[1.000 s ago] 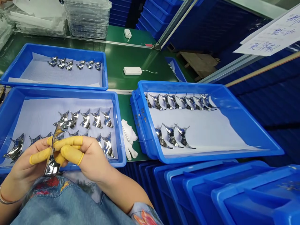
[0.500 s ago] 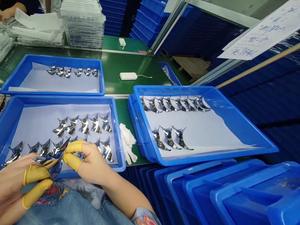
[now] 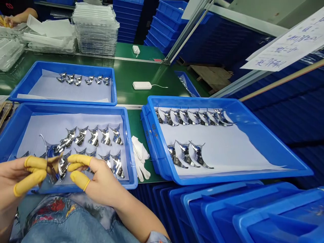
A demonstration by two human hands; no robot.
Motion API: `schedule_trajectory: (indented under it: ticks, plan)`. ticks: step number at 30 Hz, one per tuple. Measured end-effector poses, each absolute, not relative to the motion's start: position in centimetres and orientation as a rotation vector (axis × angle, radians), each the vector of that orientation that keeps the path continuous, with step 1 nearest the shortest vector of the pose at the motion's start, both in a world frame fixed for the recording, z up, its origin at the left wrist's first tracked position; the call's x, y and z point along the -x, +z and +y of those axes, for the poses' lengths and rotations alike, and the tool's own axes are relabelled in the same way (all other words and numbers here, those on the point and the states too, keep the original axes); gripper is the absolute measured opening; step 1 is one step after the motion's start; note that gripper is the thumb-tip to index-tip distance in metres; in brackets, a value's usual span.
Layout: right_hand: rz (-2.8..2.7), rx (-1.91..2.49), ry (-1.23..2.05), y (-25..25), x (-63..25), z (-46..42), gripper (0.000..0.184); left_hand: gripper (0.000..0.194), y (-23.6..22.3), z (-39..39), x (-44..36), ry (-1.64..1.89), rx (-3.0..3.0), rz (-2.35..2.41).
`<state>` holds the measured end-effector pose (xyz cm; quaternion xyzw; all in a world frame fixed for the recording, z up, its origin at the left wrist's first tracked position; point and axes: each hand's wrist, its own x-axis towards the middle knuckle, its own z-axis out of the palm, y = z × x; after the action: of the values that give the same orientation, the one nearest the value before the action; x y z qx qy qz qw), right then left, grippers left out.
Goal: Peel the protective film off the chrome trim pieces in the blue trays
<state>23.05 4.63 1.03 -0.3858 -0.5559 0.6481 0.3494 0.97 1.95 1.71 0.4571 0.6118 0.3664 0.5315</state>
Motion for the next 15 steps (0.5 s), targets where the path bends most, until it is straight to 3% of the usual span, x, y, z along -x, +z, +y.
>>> schedule_trajectory:
  ticks: [2,6,9,15]
  plan:
    - [-1.430,1.060,1.643,0.4,-23.6,4.6,0.032,0.030,0.7,4.0,0.4,0.676,-1.339,1.701]
    - [-1.391,1.143,1.589,-0.5,-24.6,4.6,0.027,0.014,-2.2,9.5,2.6,0.305,-1.494,1.927]
    - [-1.380,1.174,1.578,-0.8,-24.9,4.5,0.026,0.019,-4.8,12.6,2.8,0.103,-1.505,2.016]
    - [-1.364,1.288,1.552,-0.8,-25.6,4.4,0.031,0.021,-5.5,13.9,1.7,0.274,-1.503,1.864]
